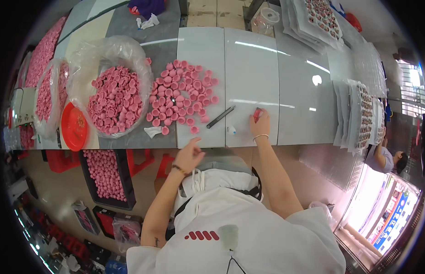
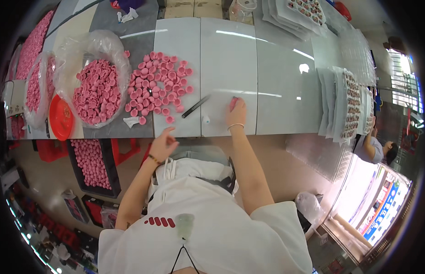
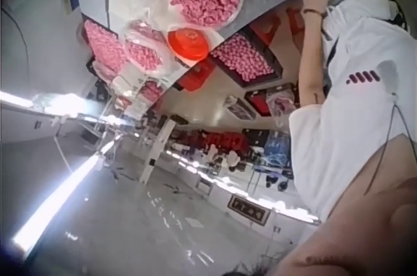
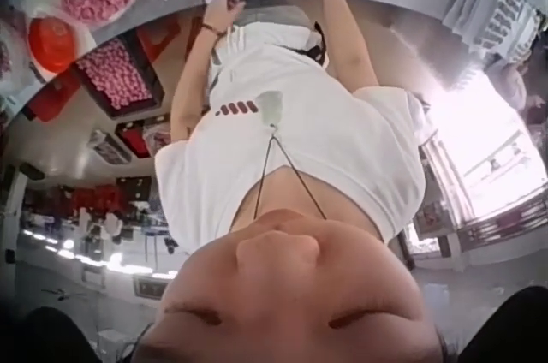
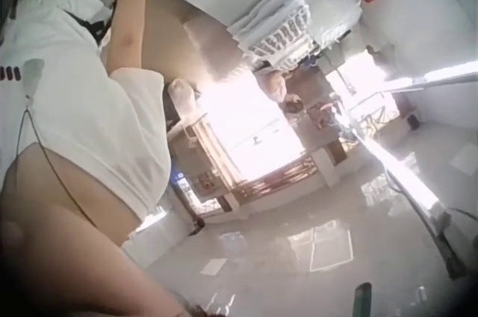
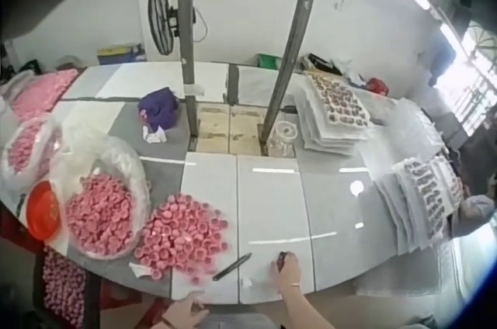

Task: Applying glue to small pink plastic components and assembling them at a factory workbench.

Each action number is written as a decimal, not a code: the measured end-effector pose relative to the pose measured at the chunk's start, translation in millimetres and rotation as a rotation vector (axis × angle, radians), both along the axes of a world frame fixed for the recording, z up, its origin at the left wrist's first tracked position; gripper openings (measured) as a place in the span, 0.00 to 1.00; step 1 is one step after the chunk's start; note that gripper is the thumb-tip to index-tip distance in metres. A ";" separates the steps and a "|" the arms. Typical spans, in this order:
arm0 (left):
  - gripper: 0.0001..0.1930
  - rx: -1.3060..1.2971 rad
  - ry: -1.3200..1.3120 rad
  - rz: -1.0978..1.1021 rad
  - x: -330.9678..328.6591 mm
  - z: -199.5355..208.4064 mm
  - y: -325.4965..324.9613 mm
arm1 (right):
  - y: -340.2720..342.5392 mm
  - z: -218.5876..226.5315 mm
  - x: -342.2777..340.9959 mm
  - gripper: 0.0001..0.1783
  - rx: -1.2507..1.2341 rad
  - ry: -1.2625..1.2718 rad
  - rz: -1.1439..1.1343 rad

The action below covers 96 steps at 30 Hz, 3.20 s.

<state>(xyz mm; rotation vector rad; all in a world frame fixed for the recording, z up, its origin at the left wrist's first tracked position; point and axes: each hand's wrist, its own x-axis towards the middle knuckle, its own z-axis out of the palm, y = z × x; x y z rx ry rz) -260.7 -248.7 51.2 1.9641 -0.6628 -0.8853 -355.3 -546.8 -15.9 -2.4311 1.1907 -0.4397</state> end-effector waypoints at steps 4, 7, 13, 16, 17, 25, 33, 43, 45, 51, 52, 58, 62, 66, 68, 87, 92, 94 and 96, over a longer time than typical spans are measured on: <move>0.39 0.070 0.110 -0.114 -29.3 -1.5 -79.5 | 2.2 32.9 -5.7 0.16 0.300 0.242 0.033; 0.31 0.157 -0.129 -0.028 -36.4 -25.5 -115.9 | -3.7 5.8 -42.2 0.13 0.175 0.075 0.082; 0.14 -0.135 -0.627 -0.099 -47.4 -33.8 -151.0 | 30.4 70.1 -98.8 0.14 0.984 -0.419 -0.106; 0.13 -0.313 -0.377 -0.164 -65.5 22.0 -173.4 | 42.6 126.2 -127.8 0.17 1.201 -0.613 -0.337; 0.13 -0.328 -0.367 -0.199 -71.6 45.9 -180.0 | 41.9 131.8 -142.8 0.17 1.181 -0.632 -0.369; 0.12 0.008 -0.028 -0.736 -123.5 111.7 -195.8 | 49.1 167.5 -189.5 0.24 0.968 -0.804 -0.642; 0.12 -0.023 -0.097 -0.917 -145.3 108.2 -203.1 | 68.8 146.1 -217.2 0.23 0.699 -0.755 -0.677; 0.11 -0.038 -0.121 -0.963 -146.8 106.8 -203.1 | 71.4 152.3 -215.4 0.25 0.622 -0.664 -0.695; 0.11 -0.042 -0.124 -0.963 -146.1 106.3 -202.8 | 70.8 153.1 -214.6 0.25 0.618 -0.644 -0.697; 0.12 -0.051 -0.130 -0.957 -145.9 104.4 -202.5 | 67.0 155.7 -213.4 0.25 0.553 -0.607 -0.658; 0.12 -0.061 -0.127 -0.951 -145.9 104.4 -202.8 | 66.9 154.7 -213.8 0.25 0.558 -0.612 -0.659; 0.12 -0.043 -0.133 -0.950 -145.7 107.3 -203.2 | 65.7 158.0 -214.4 0.25 0.565 -0.615 -0.638; 0.12 -0.038 -0.122 -0.935 -144.3 106.3 -204.5 | 65.3 159.6 -215.3 0.22 0.615 -0.568 -0.652; 0.11 -0.034 -0.122 -0.930 -145.2 107.3 -204.5 | 65.2 159.3 -217.2 0.22 0.625 -0.567 -0.649; 0.11 -0.017 -0.122 -0.929 -144.6 107.0 -204.7 | 64.4 161.3 -215.5 0.22 0.627 -0.589 -0.650; 0.12 0.273 -0.382 -1.102 -159.2 34.7 -235.9 | 54.4 159.6 -234.2 0.27 1.092 -1.287 -0.926; 0.13 0.550 -0.401 -1.172 -183.4 -1.0 -259.3 | 49.9 172.8 -250.8 0.27 0.973 -1.314 -0.953; 0.15 0.607 -0.406 -1.270 -192.5 8.5 -259.1 | 52.2 174.1 -255.9 0.27 0.952 -1.320 -0.966; 0.15 0.586 -0.383 -1.218 -202.0 -3.2 -255.0 | 54.1 172.0 -255.7 0.27 0.944 -1.296 -0.968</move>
